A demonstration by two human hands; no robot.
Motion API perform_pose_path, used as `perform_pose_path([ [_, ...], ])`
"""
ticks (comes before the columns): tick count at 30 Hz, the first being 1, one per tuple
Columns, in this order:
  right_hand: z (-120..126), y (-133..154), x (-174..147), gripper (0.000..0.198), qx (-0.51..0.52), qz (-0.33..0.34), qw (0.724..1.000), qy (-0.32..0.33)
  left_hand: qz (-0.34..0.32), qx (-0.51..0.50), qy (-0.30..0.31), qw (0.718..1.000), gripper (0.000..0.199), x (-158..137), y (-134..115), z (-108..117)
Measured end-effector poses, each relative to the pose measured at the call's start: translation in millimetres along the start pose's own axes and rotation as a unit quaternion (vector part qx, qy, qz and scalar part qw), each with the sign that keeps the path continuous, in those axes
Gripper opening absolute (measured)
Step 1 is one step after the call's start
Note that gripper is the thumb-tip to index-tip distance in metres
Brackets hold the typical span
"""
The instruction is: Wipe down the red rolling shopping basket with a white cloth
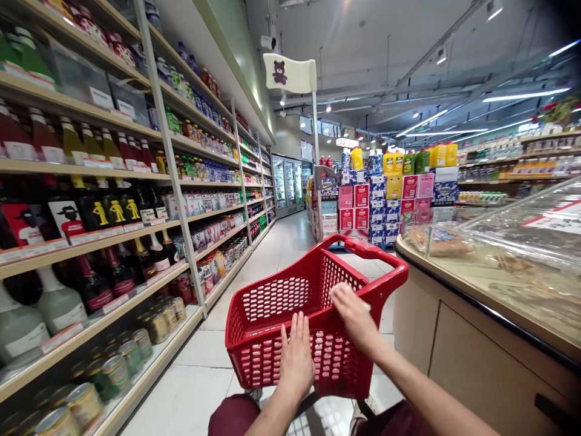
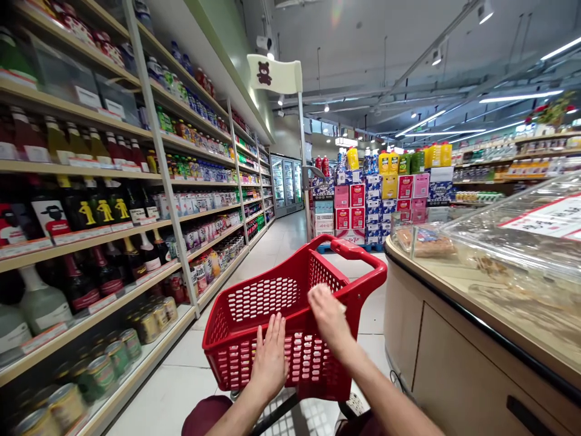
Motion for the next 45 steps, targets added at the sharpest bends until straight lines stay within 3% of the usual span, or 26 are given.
perform_pose_path([
  [3, -10.0, 23.1, -0.8, 0.043, 0.025, 0.055, 0.998, 0.015, 0.003, 0.005, 0.001, 1.0, 0.075, -0.4, 1.6, -2.4],
  [7, -1.2, -6.0, -6.2, 0.051, -0.011, -0.041, 0.999, -0.008, 0.008, 0.008, -0.013, 1.0, 0.08, -1.4, 0.1, -6.1],
  [9, 0.2, -7.1, -7.8, 0.051, -0.02, -0.062, 0.998, -0.017, 0.011, 0.005, -0.016, 1.0, 0.08, -1.8, -1.0, -6.2],
  [13, -12.0, 34.7, -6.0, 0.046, 0.016, 0.037, 0.999, -0.008, 0.018, -0.001, -0.004, 1.0, 0.077, -3.0, 3.3, -5.8],
  [15, -14.2, 40.7, -5.3, 0.046, 0.025, 0.05, 0.998, -0.01, 0.031, -0.005, -0.001, 1.0, 0.077, -4.2, 9.1, -6.0],
  [20, -9.7, 16.9, -4.3, 0.053, -0.021, -0.038, 0.998, -0.033, 0.044, -0.026, -0.008, 0.999, 0.077, -7.3, 17.0, -7.9],
  [25, -22.9, 48.6, 4.0, 0.049, -0.018, 0.015, 1.0, 0.005, 0.041, -0.032, 0.01, 0.999, 0.077, -6.4, 19.3, -8.9],
  [31, -21.5, 34.4, 5.3, 0.051, -0.026, 0.015, 0.998, 0.057, 0.039, -0.03, 0.018, 0.999, 0.077, -7.7, 18.7, -4.3],
  [36, -39.2, 77.9, 13.7, 0.047, 0.021, 0.046, 0.998, 0.033, 0.023, -0.027, 0.027, 0.999, 0.074, -8.9, 19.3, -0.1],
  [38, -42.6, 85.1, 17.5, 0.048, 0.033, 0.06, 0.997, 0.033, 0.049, -0.011, 0.024, 0.998, 0.076, -8.9, 28.3, 1.4],
  [40, -39.1, 70.5, 18.4, 0.049, 0.026, 0.041, 0.998, 0.041, 0.082, 0.003, 0.019, 0.996, 0.076, -9.4, 40.1, 2.6],
  [43, -29.2, 33.0, 14.8, 0.048, -0.008, -0.059, 0.997, 0.038, 0.099, 0.014, 0.016, 0.995, 0.077, -11.2, 52.6, 2.9],
  [45, -29.0, 28.9, 12.8, 0.047, -0.017, -0.1, 0.994, 0.031, 0.099, 0.016, 0.014, 0.995, 0.077, -12.0, 55.4, 2.6],
])
Point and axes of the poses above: each hand's wrist, its own x-axis towards the middle knuckle, its own z-axis out of the back of the hand, y = z × x, the point moved 4 cm from there along x, towards the middle knuckle, and after that the axes turned 9 degrees about z, right-handed, at the moved point
